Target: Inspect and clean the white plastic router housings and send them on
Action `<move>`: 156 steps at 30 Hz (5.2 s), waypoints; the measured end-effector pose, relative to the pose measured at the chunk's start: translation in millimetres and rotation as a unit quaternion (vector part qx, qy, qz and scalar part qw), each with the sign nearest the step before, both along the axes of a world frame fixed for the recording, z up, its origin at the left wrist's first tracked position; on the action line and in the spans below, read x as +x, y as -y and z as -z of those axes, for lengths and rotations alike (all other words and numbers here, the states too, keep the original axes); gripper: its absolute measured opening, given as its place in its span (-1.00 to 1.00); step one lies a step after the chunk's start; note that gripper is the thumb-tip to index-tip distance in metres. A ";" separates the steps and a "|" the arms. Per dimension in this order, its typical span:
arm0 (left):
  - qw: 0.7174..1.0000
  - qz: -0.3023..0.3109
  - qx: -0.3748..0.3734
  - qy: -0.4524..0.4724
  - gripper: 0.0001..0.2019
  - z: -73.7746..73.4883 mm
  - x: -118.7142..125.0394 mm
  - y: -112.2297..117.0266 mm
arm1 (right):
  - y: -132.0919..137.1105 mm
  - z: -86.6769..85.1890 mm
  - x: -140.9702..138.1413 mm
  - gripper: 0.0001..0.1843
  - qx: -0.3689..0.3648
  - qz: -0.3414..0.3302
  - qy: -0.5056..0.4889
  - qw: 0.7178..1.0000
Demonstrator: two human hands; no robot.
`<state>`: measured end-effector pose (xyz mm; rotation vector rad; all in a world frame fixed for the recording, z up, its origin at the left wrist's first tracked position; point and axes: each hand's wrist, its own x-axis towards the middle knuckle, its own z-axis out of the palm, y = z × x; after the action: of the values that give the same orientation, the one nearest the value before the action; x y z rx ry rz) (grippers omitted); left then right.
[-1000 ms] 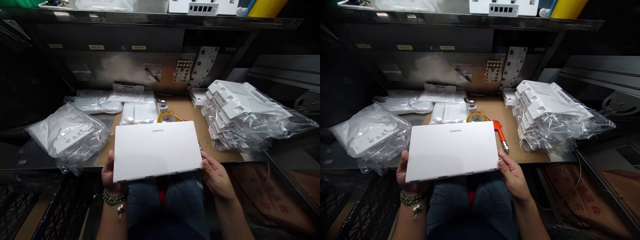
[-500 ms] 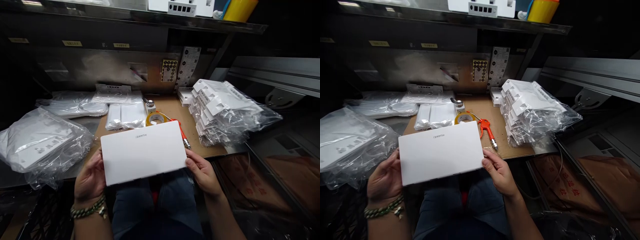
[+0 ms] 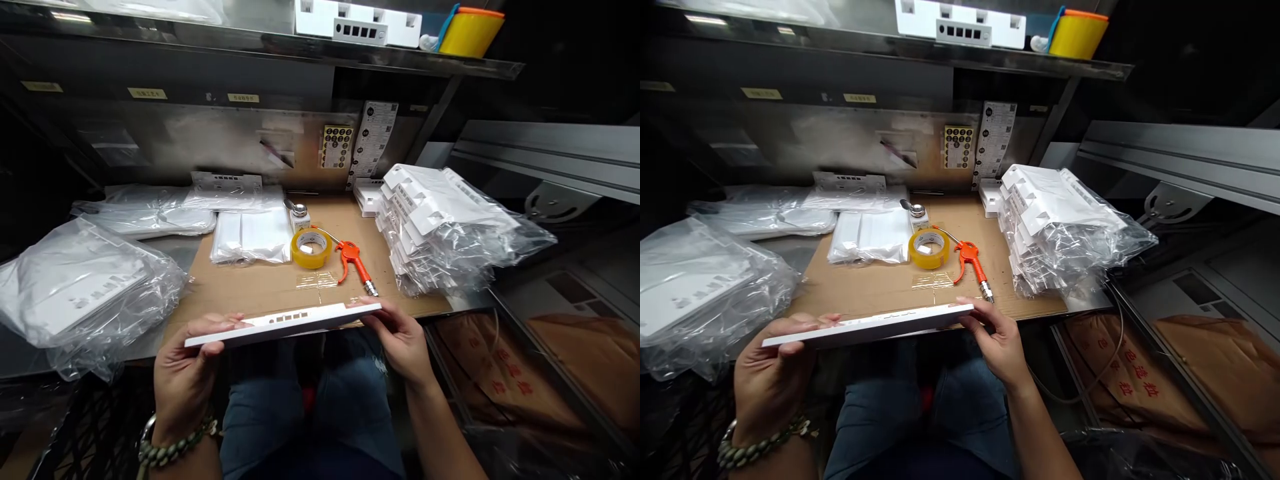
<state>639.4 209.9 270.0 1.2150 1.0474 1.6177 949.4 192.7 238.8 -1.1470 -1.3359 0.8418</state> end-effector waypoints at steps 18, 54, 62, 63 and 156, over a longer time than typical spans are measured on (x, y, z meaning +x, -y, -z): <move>0.992 0.074 0.007 -0.098 -0.84 -17.0 -4.7 1.9 | -10.5 5.2 1.2 -0.73 0.043 -0.012 0.007 0.999; 0.867 -0.164 0.295 -0.366 -0.63 -2.7 -2.0 1.5 | -64.8 -89.4 -118.1 -0.88 0.262 0.006 0.136 0.955; 0.871 -0.132 0.288 -0.376 -0.58 -1.5 3.2 1.4 | -58.5 -77.1 -113.7 -0.89 0.256 0.050 0.154 0.953; 0.875 -0.126 0.283 -0.373 -0.58 -0.3 4.3 0.4 | -55.6 -76.0 -115.8 -0.88 0.250 0.041 0.149 0.956; 0.785 0.111 -0.256 0.553 -0.45 -49.2 42.7 -19.1 | 4.7 -62.0 -125.5 -0.69 0.234 -0.200 0.176 0.935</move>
<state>682.1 229.1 319.2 -0.0816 0.4534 1.3541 823.9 187.9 300.8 -0.6706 -1.9866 0.5606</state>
